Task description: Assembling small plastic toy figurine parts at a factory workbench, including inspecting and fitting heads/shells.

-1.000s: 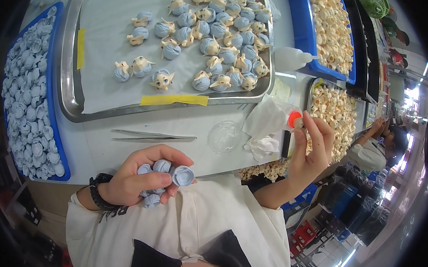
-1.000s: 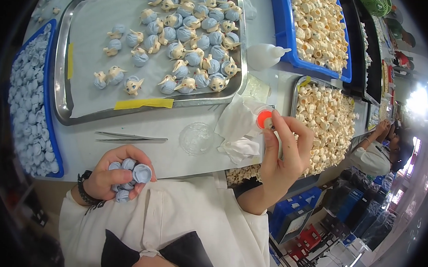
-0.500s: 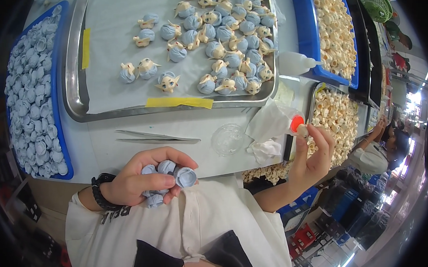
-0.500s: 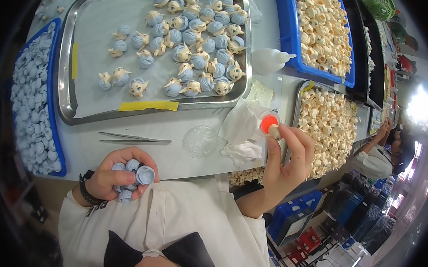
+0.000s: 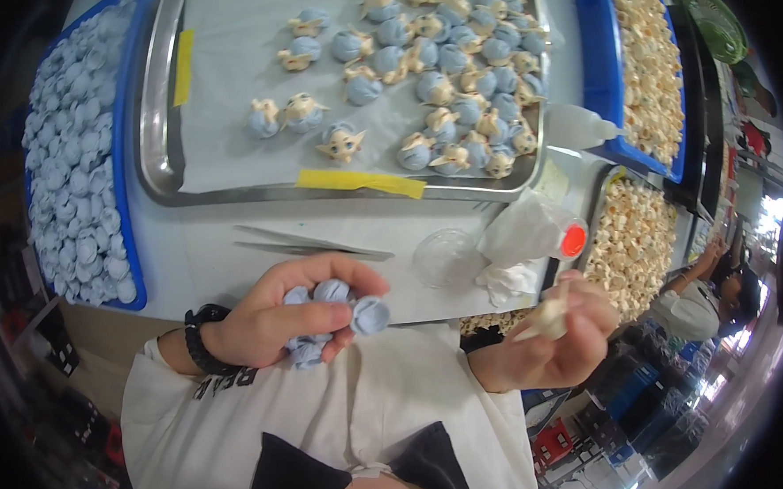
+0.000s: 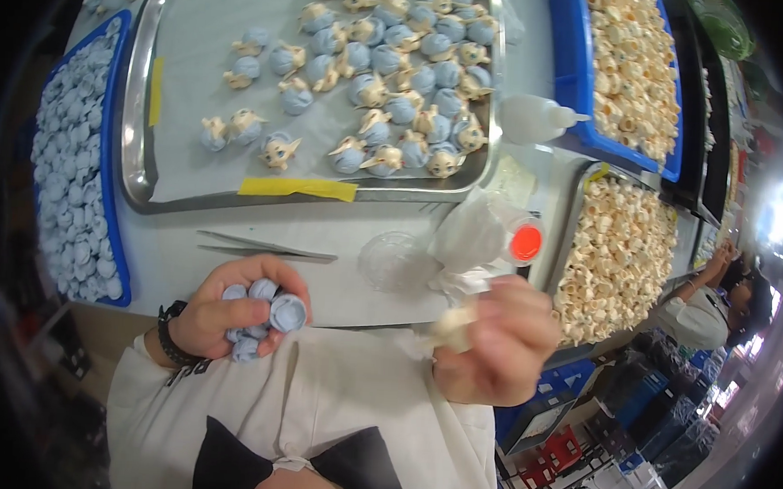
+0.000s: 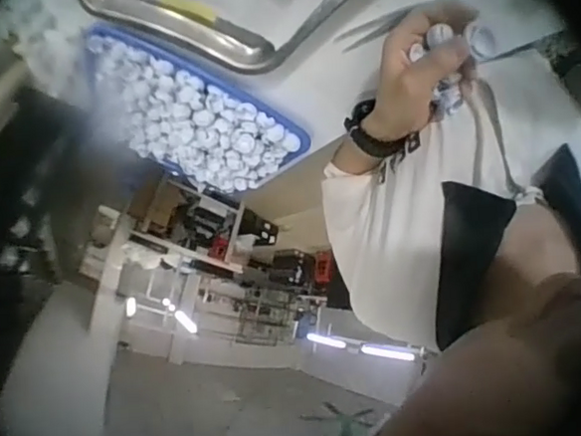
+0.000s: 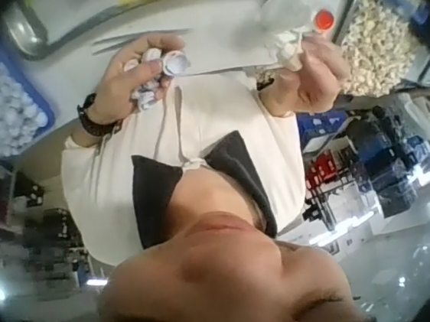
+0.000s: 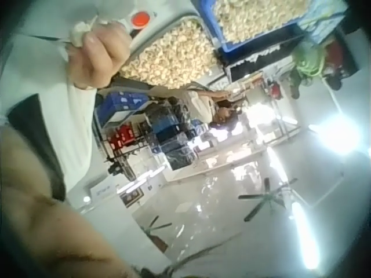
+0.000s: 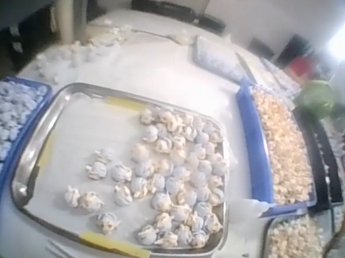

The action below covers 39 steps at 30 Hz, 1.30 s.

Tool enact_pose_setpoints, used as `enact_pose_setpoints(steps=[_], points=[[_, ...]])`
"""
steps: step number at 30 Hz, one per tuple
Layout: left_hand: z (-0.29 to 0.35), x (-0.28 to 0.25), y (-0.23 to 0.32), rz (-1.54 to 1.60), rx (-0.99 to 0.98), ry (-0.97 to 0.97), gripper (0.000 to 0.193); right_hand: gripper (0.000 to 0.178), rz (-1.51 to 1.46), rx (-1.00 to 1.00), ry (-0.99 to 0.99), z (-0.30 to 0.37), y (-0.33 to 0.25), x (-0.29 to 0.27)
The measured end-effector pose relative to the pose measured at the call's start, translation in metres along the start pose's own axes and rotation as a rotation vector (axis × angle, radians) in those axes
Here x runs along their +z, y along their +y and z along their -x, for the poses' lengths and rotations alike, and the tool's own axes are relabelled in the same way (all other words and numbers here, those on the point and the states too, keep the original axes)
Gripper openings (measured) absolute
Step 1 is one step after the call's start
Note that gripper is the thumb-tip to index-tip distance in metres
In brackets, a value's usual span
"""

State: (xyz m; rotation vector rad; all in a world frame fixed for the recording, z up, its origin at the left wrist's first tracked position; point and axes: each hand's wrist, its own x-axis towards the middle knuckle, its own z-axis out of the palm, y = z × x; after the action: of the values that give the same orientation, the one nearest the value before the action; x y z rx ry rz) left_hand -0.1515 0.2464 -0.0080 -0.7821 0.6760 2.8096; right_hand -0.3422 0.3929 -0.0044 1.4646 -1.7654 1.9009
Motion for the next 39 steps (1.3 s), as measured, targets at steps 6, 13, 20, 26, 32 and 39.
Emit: enact_pose_setpoints(steps=[6,13,20,26,32,39], points=[[0.001,0.002,0.003,0.019,0.067,0.017,0.028,0.035,-0.185,0.017,-0.435,0.004,-0.010,0.035],[0.004,0.000,0.003,0.046,0.046,0.052,0.029,0.037,-0.098,0.070,-0.594,-0.007,-0.011,0.047],[0.001,-0.004,0.005,-0.087,0.090,0.045,0.026,0.039,-0.117,0.067,-0.645,-0.011,-0.006,0.049],[-0.001,-0.008,0.007,0.226,-0.046,0.030,0.022,0.048,-0.083,0.152,-0.770,-0.019,-0.008,0.053],[0.003,-0.008,-0.004,0.062,0.068,-0.014,0.022,0.050,-0.028,0.075,-0.665,-0.002,-0.010,0.057],[0.006,-0.009,-0.011,0.007,0.045,0.004,0.022,0.039,-0.034,0.067,-0.659,0.003,-0.013,0.058]])
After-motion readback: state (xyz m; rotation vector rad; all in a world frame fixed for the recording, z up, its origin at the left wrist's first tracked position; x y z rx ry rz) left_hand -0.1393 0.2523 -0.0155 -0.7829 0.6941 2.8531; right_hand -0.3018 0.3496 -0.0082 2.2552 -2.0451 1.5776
